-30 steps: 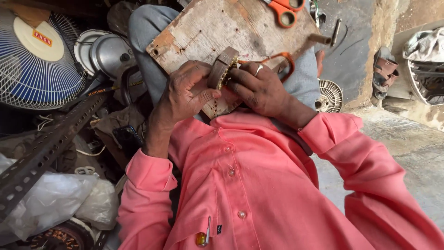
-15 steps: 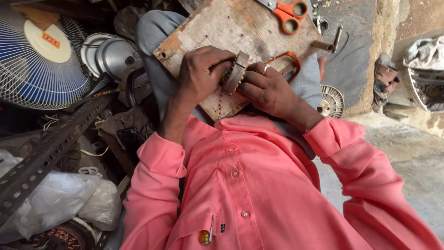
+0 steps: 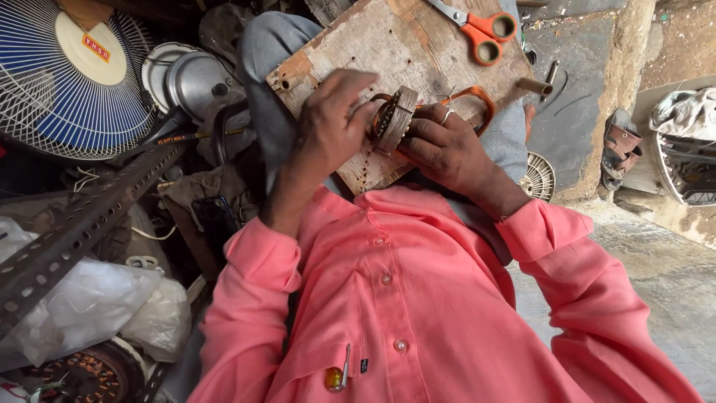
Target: Manually rewinding or repairing the copper coils of an electric fan motor stator.
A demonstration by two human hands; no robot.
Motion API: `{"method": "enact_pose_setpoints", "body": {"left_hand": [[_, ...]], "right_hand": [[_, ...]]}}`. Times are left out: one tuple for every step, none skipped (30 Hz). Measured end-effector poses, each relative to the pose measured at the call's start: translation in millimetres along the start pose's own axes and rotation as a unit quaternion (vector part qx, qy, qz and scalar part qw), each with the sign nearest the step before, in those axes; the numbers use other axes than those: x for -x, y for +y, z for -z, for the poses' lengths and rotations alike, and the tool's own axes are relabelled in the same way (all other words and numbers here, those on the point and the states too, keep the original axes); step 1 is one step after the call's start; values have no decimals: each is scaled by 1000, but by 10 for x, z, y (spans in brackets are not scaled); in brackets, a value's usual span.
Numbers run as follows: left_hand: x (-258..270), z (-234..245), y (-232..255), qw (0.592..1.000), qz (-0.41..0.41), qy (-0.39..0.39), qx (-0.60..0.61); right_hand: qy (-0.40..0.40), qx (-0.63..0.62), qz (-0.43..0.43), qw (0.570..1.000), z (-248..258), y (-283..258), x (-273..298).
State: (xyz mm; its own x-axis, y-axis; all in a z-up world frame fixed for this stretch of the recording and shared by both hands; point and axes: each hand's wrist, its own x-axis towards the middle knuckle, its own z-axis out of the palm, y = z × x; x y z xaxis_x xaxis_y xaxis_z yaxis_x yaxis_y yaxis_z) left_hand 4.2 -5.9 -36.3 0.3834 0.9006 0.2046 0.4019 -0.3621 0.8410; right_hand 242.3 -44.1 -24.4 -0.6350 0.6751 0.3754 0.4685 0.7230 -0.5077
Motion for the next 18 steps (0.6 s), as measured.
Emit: {"method": "enact_pose_setpoints", "body": {"left_hand": [[25, 81, 80, 1000, 0, 0, 0], [44, 152, 158, 999, -21, -7, 23], [64, 224, 234, 998, -42, -14, 46], [109, 204, 302, 998, -41, -14, 46], [158, 190, 370, 997, -56, -24, 38], [214, 195, 440, 997, -70, -33, 26], [249, 188, 433, 997, -67, -32, 23], [259, 170, 419, 998, -54, -36, 2], [266, 142, 404, 998, -40, -40, -19], [293, 122, 373, 998, -39, -44, -15], [318, 96, 340, 998, -28, -49, -13], [323, 78, 295, 998, -18, -53, -12], [296, 72, 280, 998, -20, -56, -10], [293, 79, 273, 998, -25, -58, -3], [289, 87, 267, 998, -29, -60, 5], [273, 98, 268, 998, -29, -62, 2], [253, 104, 270, 998, -44, -49, -6], [243, 99, 277, 997, -59, -40, -11]], "right_hand": [[0, 0, 0, 1000, 1, 12, -4], [-7, 4, -1, 1000, 4, 13, 9], [-14, 8, -1, 1000, 4, 14, 22], [-15, 7, 0, 1000, 6, 21, 33], [-16, 12, -2, 1000, 5, 21, 40], [-17, 16, -1, 1000, -9, 20, 31], [-16, 12, 2, 1000, -36, 35, 39], [-6, 0, -6, 1000, -49, 66, 49], [5, -12, -13, 1000, -60, 104, 65], [4, -12, -18, 1000, -58, 89, 85], [7, -31, -29, 999, -56, 78, 108], [11, -47, -37, 998, -53, 86, 113], [12, -46, -41, 998, -39, 85, 112], [5, -45, -42, 998, -38, 74, 105], [-2, -43, -44, 998, -36, 62, 96], [0, -45, -43, 998, -39, 80, 93], [-6, -40, -33, 999, -41, 102, 91], [-13, -36, -25, 999, -40, 109, 112]]}}
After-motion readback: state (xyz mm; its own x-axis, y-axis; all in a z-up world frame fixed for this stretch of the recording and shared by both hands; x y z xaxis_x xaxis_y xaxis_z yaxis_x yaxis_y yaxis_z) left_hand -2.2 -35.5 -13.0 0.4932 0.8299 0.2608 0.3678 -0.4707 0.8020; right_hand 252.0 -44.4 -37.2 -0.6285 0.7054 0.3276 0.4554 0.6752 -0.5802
